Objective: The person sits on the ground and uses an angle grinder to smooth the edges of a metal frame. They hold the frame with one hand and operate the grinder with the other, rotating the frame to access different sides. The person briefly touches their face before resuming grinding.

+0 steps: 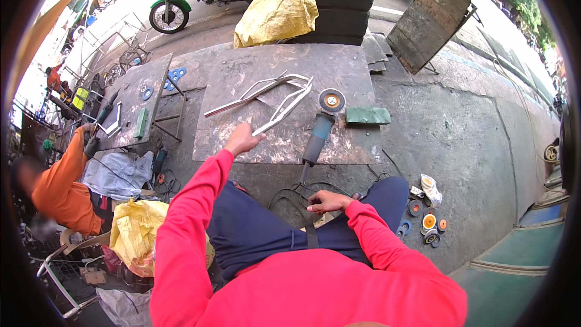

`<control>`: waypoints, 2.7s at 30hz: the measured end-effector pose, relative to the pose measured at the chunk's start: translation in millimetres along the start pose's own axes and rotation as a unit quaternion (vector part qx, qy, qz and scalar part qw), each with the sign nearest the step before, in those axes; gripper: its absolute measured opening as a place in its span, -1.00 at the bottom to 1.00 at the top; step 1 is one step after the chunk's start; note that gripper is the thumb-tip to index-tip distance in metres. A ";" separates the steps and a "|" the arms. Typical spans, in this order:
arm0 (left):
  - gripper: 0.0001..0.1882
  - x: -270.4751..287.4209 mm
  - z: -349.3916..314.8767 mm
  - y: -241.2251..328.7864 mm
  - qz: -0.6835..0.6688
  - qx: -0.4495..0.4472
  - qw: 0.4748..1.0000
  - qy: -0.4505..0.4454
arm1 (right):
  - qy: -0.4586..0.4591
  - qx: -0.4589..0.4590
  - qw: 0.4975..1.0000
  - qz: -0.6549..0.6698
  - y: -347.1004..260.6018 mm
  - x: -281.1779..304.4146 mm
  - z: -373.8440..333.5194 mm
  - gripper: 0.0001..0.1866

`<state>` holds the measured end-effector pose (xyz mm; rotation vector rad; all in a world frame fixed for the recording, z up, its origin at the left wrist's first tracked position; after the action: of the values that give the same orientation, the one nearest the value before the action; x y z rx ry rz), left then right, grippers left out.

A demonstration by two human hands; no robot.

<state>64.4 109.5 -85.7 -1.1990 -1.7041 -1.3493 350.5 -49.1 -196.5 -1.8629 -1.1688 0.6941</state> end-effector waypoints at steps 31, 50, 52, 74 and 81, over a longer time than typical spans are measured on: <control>-0.59 148.9 -177.2 76.7 -0.329 0.088 0.940 0.021 | 0.037 0.170 0.779 0.602 -89.1 -38.2 74.7 -0.50; -0.57 58.6 -240.3 36.9 -0.506 0.009 0.845 0.173 | 0.424 0.275 0.785 0.358 -108.7 58.5 -2.9 -0.55; -0.57 56.2 -238.3 38.9 -0.514 0.000 0.842 0.162 | 0.432 0.278 0.777 0.363 -106.2 62.1 -6.8 -0.60; -0.65 92.9 -202.8 68.6 -0.604 -0.036 0.790 0.099 | 0.331 0.236 0.832 0.378 -109.9 49.6 -17.9 -0.64; -0.60 40.9 -175.8 -8.8 -0.467 0.090 0.870 0.131 | 0.343 0.128 0.863 0.347 -85.6 37.0 -10.9 -0.66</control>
<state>32.3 -49.7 -6.6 0.0087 -2.2255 -1.7061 335.1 1.4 -118.9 -2.0268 0.0739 0.4444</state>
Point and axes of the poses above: each hand's wrist, its own z-axis towards the middle knuckle, its own x-axis out of the back of the hand, y = z × x, the point moved 5 cm from there along z, towards the middle knuckle, and after that the axes turned 3 degrees about z, right-handed, at the moved point
